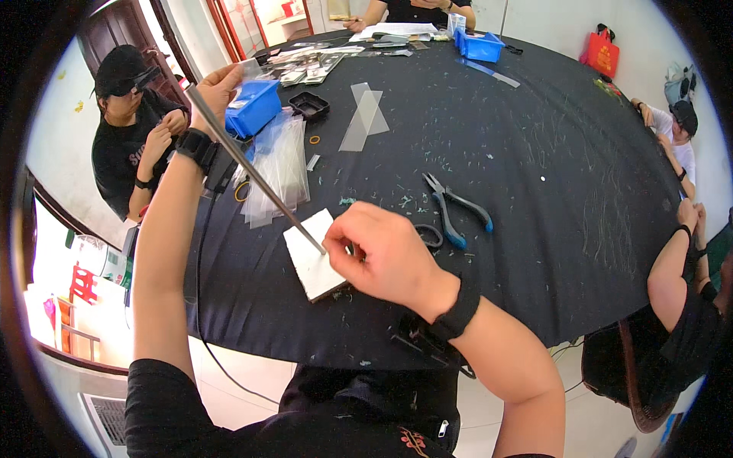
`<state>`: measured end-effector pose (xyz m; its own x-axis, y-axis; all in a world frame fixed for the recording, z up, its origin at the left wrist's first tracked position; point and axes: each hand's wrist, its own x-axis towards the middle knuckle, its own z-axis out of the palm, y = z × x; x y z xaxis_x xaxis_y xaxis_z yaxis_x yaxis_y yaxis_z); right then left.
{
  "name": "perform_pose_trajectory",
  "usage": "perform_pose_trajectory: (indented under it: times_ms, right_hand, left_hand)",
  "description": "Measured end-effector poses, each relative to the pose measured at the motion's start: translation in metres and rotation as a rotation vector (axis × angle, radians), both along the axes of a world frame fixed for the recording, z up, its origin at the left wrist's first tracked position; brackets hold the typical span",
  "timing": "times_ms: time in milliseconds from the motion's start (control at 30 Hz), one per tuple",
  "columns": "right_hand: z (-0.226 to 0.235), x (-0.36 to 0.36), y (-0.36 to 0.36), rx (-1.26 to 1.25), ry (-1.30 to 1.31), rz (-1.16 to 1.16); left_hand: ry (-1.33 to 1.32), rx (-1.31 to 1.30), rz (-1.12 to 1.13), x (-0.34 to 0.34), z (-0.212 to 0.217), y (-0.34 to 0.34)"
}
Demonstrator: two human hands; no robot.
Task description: The person trims a small object with pliers and scissors before sliding a plastic sleeve onto a metal rod. They then thread a thin wire through the object, twist the ends together by hand, and trim the excess wire with pliers.
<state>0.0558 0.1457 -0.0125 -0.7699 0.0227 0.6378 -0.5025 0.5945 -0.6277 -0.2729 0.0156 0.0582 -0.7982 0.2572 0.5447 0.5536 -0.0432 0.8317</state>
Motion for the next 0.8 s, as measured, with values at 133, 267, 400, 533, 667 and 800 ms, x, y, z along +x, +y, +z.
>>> perform_pose_trajectory:
  times_ms: [133,267,400,533,667,800]
  right_hand:
    - [-0.001,-0.002,0.003,-0.067,-0.005,-0.042]
    - [-0.005,-0.004,0.005,-0.147,-0.029,-0.082]
    - [-0.010,-0.013,0.010,-0.310,-0.033,-0.094]
    - [-0.013,-0.024,0.021,-0.663,-0.238,0.057]
    - [-0.015,-0.029,0.025,-0.976,-0.354,0.313]
    - [-0.013,-0.028,0.034,-1.109,-0.235,0.277]
  left_hand:
    - [-0.027,0.069,-0.111,0.054,0.017,-0.019]
    - [0.160,0.042,-0.270,0.108,0.025,-0.038]
    - [0.261,-0.157,-0.283,0.138,0.023,-0.030]
    - [0.089,-0.336,-0.445,0.158,-0.003,-0.002]
    - [-0.011,-0.422,-0.679,0.175,-0.034,0.019]
    - [-0.082,-0.444,-0.732,0.183,-0.047,0.025]
